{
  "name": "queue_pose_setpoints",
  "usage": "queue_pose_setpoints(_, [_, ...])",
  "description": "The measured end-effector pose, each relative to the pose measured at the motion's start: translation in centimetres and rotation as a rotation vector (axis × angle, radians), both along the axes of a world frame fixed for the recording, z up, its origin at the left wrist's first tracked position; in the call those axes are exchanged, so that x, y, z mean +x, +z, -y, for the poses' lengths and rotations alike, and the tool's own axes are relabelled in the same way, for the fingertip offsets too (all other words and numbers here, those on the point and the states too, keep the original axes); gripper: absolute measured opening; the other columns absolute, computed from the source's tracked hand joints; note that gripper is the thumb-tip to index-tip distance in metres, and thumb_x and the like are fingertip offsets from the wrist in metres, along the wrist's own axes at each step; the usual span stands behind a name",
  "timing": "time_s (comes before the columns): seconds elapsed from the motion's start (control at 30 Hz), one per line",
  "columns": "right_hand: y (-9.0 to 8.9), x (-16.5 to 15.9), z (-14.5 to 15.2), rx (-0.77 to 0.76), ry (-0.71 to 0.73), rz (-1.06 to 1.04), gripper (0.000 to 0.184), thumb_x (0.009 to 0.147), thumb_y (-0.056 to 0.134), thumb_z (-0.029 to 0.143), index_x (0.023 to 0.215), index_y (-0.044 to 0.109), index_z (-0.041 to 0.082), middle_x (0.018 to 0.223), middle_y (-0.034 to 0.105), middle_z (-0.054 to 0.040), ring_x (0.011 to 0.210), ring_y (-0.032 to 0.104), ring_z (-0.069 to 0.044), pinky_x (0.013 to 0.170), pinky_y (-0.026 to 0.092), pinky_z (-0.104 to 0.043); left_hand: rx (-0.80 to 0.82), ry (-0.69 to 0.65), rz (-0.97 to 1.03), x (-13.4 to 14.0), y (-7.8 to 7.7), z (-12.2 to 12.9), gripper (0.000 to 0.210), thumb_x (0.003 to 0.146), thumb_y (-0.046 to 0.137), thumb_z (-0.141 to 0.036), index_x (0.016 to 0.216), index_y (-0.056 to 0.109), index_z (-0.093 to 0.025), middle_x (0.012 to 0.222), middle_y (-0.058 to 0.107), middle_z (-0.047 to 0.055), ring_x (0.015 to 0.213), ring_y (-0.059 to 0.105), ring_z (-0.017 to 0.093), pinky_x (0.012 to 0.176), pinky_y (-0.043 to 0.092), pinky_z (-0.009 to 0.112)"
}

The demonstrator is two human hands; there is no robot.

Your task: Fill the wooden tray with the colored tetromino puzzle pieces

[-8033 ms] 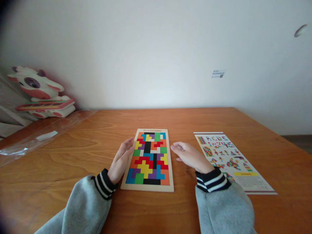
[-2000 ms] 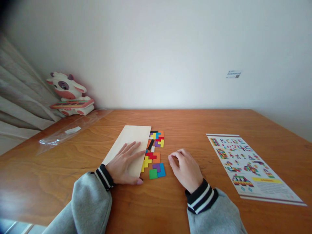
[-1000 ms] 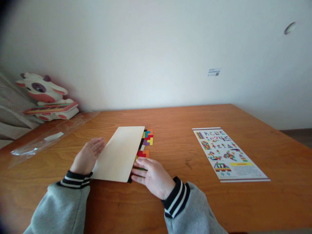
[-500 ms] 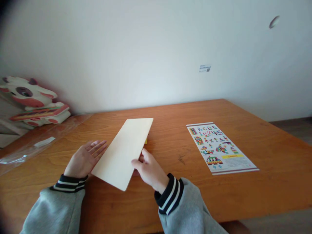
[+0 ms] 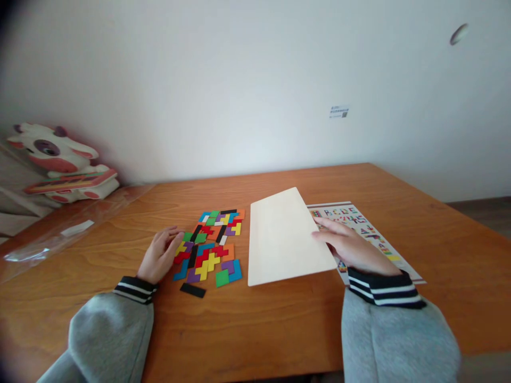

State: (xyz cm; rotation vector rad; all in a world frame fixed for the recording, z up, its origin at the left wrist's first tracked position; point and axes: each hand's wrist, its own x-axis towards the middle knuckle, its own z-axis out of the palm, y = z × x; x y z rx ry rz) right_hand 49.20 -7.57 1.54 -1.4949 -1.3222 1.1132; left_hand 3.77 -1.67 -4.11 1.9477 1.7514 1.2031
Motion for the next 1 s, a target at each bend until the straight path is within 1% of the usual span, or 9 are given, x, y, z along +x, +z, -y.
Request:
queue_pose_setpoints(0.07, [-0.2,0.2,0.1,-0.098,0.016,0.038,0.050,0.075,0.071,0.040,0.122,0.069,0.024,0.123,0.073,-0.0087,0.113,0.069,-0.031,0.087,0.061,-0.037,-0.007,-0.008,-0.050,0.1,-0.3,-0.2,0.052,0.087,0.047,-0.065,0.100,0.068,-0.019,0.115,0.069,0.015,0.129,0.053,0.033,0.115,0.037,0.053])
queue_pose_setpoints(0.13, [-0.4,0.1,-0.1,-0.149,0.065,0.078,0.057,0.076,0.071,0.042,0.129,0.065,0.024,0.131,0.070,-0.0084,0.123,0.063,-0.031,0.098,0.056,-0.038,-0.020,0.000,-0.029,0.3,-0.4,-0.3,0.054,0.089,0.044,-0.064,0.103,0.067,-0.018,0.117,0.069,0.015,0.132,0.051,0.033,0.116,0.035,0.053])
queue_pose_setpoints(0.2, [-0.7,-0.3,-0.3,-0.170,0.138,0.080,0.063,0.079,0.068,0.044,0.138,0.058,0.023,0.129,0.070,-0.0093,0.124,0.063,-0.031,0.102,0.053,-0.040,-0.023,0.003,0.031,0.6,-0.5,-0.2,0.053,0.091,0.042,-0.063,0.106,0.067,-0.019,0.120,0.069,0.014,0.134,0.050,0.032,0.118,0.034,0.053])
queue_pose_setpoints(0.33, [-1.4,-1.6,-0.8,-0.259,0.274,0.021,0.074,0.082,0.066,0.042,0.149,0.043,0.021,0.121,0.074,-0.0112,0.109,0.071,-0.028,0.094,0.056,-0.041,-0.029,-0.020,0.120,1.1,-0.4,0.5,0.050,0.093,0.041,-0.062,0.107,0.067,-0.022,0.124,0.069,0.012,0.136,0.049,0.030,0.119,0.033,0.051])
queue_pose_setpoints(0.5, [-1.5,-3.5,-1.1,-0.345,0.345,0.009,0.076,0.087,0.063,0.040,0.154,0.033,0.022,0.119,0.074,-0.0114,0.097,0.073,-0.026,0.072,0.059,-0.034,-0.043,-0.020,0.134,1.5,-0.4,1.1,0.052,0.092,0.042,-0.063,0.109,0.067,-0.020,0.131,0.064,0.014,0.139,0.046,0.030,0.120,0.032,0.051])
queue_pose_setpoints(0.63, [-1.3,-5.1,-1.2,-0.362,0.345,-0.005,0.074,0.089,0.062,0.035,0.154,0.030,0.022,0.119,0.074,-0.0116,0.095,0.073,-0.024,0.068,0.058,-0.031,-0.028,-0.012,0.130,1.2,-0.6,1.0,0.050,0.092,0.043,-0.061,0.109,0.067,-0.021,0.134,0.062,0.014,0.140,0.046,0.030,0.120,0.033,0.050])
queue_pose_setpoints(0.8, [-1.3,-7.2,-1.2,-0.423,0.304,0.040,0.070,0.093,0.056,0.029,0.155,0.026,0.021,0.122,0.073,-0.0133,0.091,0.074,-0.022,0.062,0.058,-0.028,-0.036,0.021,0.094,-0.4,-0.8,0.2,0.050,0.091,0.043,-0.060,0.109,0.067,-0.019,0.132,0.063,0.014,0.139,0.047,0.030,0.119,0.034,0.047])
queue_pose_setpoints(0.9, [-1.4,-8.3,-1.0,-0.411,0.269,0.045,0.069,0.092,0.058,0.029,0.154,0.030,0.019,0.121,0.073,-0.0140,0.090,0.074,-0.023,0.063,0.059,-0.030,-0.048,0.035,0.054,-1.4,-0.8,-0.3,0.050,0.091,0.043,-0.060,0.108,0.067,-0.019,0.131,0.063,0.014,0.137,0.049,0.029,0.118,0.034,0.046])
queue_pose_setpoints(1.0, [-1.6,-9.0,-0.9,-0.348,0.269,0.020,0.066,0.090,0.061,0.032,0.150,0.039,0.020,0.115,0.075,-0.0124,0.084,0.074,-0.022,0.068,0.061,-0.033,-0.038,0.042,0.007,-1.8,-0.4,-0.2,0.052,0.091,0.041,-0.061,0.106,0.067,-0.018,0.127,0.065,0.016,0.135,0.051,0.030,0.117,0.037,0.047])
